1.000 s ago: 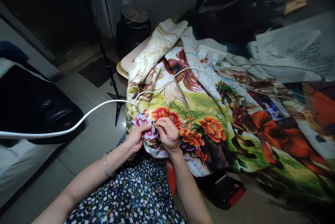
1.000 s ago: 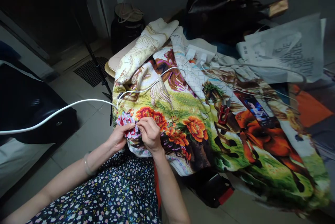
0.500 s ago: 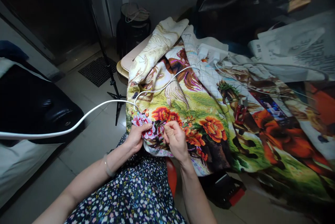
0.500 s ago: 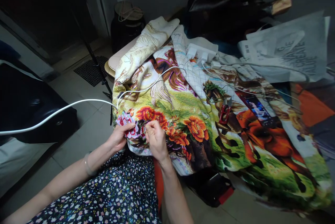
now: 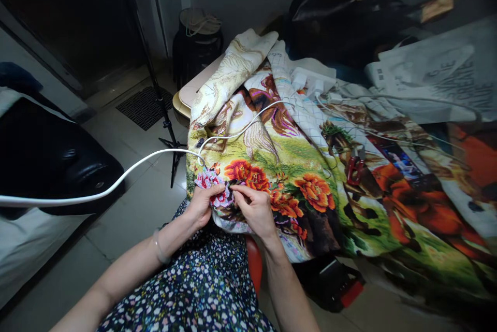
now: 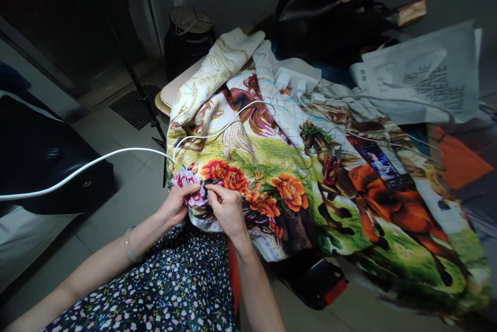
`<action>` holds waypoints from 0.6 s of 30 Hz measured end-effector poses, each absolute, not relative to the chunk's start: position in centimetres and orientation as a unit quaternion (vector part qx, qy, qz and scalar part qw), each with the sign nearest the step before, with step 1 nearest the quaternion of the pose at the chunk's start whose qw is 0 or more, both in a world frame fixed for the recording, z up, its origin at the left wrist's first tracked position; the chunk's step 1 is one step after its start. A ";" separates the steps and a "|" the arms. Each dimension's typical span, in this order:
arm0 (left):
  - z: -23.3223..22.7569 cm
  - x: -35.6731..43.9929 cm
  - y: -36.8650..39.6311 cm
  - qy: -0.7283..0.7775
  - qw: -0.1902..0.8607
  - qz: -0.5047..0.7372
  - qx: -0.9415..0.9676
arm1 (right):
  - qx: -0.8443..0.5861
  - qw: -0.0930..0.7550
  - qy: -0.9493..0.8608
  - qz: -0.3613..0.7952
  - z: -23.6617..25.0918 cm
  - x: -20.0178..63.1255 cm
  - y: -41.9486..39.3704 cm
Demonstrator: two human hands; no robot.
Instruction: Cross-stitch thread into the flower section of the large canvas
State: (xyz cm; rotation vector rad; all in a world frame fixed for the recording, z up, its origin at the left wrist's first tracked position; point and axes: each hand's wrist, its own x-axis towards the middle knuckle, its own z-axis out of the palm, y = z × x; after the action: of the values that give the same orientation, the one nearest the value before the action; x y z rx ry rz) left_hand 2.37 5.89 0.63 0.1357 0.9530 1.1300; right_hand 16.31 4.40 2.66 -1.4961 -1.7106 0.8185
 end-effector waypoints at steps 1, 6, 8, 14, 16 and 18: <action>0.6 2.4 5.9 0.433 0.736 0.516 0.061 | -0.580 0.351 -0.666 0.311 2.8 16.3 4.4; 0.2 2.4 5.8 0.432 0.734 0.520 0.063 | -0.572 0.331 -0.696 0.280 2.9 16.1 4.7; 0.1 2.5 5.7 0.433 0.731 0.523 0.069 | -0.576 0.314 -0.708 0.261 2.9 15.8 5.0; 0.5 2.6 5.5 0.444 0.718 0.531 0.075 | -0.602 0.377 -0.677 0.194 3.1 13.9 4.2; 0.7 2.6 5.5 0.455 0.718 0.522 0.064 | -0.534 0.441 -0.691 0.207 2.5 13.2 2.2; 0.9 2.6 5.6 0.447 0.729 0.516 0.046 | -0.423 0.420 -0.748 0.293 1.1 12.4 -0.1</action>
State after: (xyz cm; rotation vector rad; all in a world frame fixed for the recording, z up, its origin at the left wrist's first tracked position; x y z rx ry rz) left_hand 2.59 5.63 0.87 0.1004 0.9855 1.1365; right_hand 12.42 -0.14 1.12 -1.0598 -1.8743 0.7353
